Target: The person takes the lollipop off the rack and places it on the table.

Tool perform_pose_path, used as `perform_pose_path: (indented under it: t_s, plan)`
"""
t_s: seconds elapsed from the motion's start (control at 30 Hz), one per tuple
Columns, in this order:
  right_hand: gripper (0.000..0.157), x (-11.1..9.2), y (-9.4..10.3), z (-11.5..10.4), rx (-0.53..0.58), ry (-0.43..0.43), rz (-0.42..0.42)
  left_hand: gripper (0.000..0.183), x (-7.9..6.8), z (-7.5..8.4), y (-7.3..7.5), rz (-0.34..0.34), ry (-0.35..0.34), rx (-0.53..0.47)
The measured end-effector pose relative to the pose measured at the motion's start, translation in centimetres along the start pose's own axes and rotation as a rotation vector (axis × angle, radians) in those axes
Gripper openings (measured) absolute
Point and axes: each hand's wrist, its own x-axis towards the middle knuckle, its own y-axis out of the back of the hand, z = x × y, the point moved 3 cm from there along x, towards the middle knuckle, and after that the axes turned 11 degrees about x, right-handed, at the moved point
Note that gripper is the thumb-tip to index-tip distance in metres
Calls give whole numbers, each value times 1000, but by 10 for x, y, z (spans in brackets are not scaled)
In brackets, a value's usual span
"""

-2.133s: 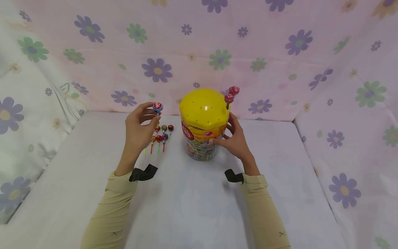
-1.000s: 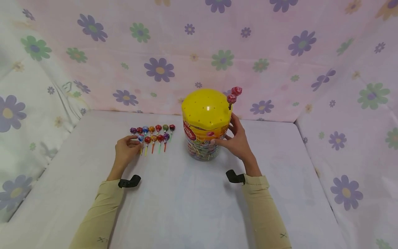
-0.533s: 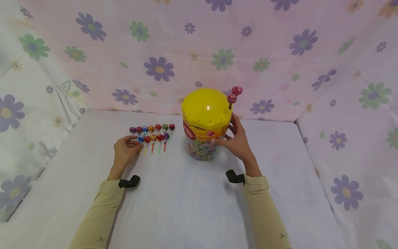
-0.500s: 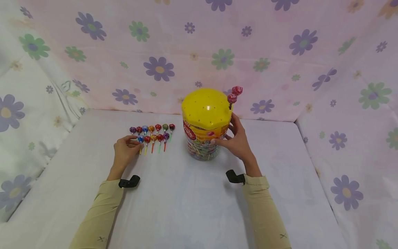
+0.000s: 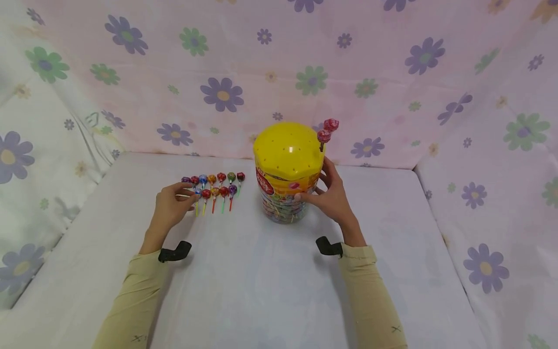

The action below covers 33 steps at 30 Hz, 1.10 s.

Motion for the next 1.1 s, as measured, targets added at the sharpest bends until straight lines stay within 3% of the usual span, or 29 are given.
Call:
perform_pose_path:
  t_s: [0.1, 0.2, 0.33, 0.5, 0.67, 0.83, 0.93, 1.1]
  plan:
    - [96, 1, 0, -1, 4, 2, 1, 34, 1, 27, 4, 61, -136, -61]
    - [96, 1, 0, -1, 5, 4, 8, 33, 3, 59, 3, 137, -241, -195]
    - [95, 2, 0, 0, 9, 2, 12, 34, 4, 99, -5, 203, -344, -400]
    - [94, 2, 0, 0, 15, 7, 6, 36, 0, 145, -16, 242, -476, -514]
    - [94, 1, 1, 1, 20, 1, 10, 37, -6, 188, -22, 224, -614, -561]
    - [94, 1, 1, 3, 15, -14, 23, 39, -13, 230, -27, 126, -722, -525]
    - [93, 0, 1, 3, 6, -19, 29, 39, -13, 250, -33, 79, -737, -525]
    - [92, -1, 0, 2, -3, -20, 38, 39, -9, 277, -41, 57, -709, -509]
